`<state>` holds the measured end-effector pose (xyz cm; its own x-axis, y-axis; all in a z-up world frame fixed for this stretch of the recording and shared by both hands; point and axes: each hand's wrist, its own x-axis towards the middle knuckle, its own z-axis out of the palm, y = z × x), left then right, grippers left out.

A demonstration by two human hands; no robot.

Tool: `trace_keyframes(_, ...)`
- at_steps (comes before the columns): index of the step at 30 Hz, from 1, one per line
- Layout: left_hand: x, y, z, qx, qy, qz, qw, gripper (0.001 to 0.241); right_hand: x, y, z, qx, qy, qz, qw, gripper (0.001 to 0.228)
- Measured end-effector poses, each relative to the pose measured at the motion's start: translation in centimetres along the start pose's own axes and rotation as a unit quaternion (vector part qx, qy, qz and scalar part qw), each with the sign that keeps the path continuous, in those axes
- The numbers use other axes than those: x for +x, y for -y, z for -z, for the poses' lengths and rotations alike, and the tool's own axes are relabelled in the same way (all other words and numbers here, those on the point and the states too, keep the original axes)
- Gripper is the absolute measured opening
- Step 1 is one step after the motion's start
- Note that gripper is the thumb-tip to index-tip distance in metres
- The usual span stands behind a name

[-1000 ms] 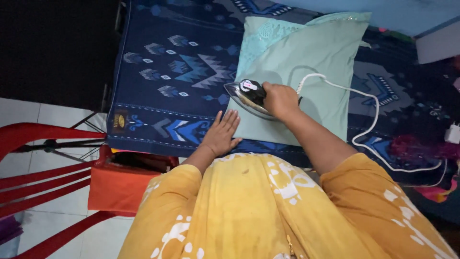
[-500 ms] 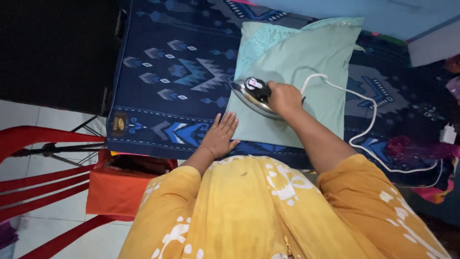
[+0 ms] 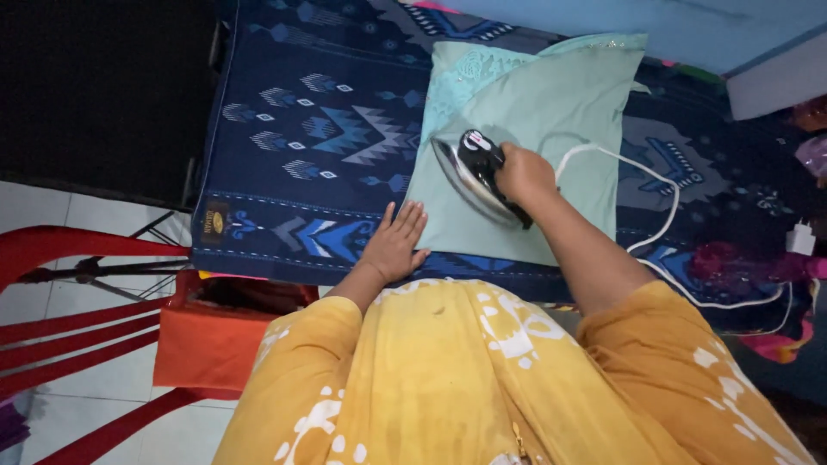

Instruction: The person irons a light green garment with lace trim on a patterned blue surface. They repeatedly smooth the fabric with their hands, adjust the garment's position, and use an electric iron to press different sections, including the lace-trimmed edge and the main body of the fabric.

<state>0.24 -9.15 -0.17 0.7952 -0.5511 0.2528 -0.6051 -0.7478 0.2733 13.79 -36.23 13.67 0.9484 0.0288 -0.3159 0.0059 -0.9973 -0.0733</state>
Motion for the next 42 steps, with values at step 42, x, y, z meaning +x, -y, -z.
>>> trace_keyframes(42, 0.0, -0.2, 0.8, 0.003, -0.015, -0.010, 1.000, 0.079, -12.6, -14.8, -1.7, 0.006, -0.095, -0.195, 0.976, 0.040)
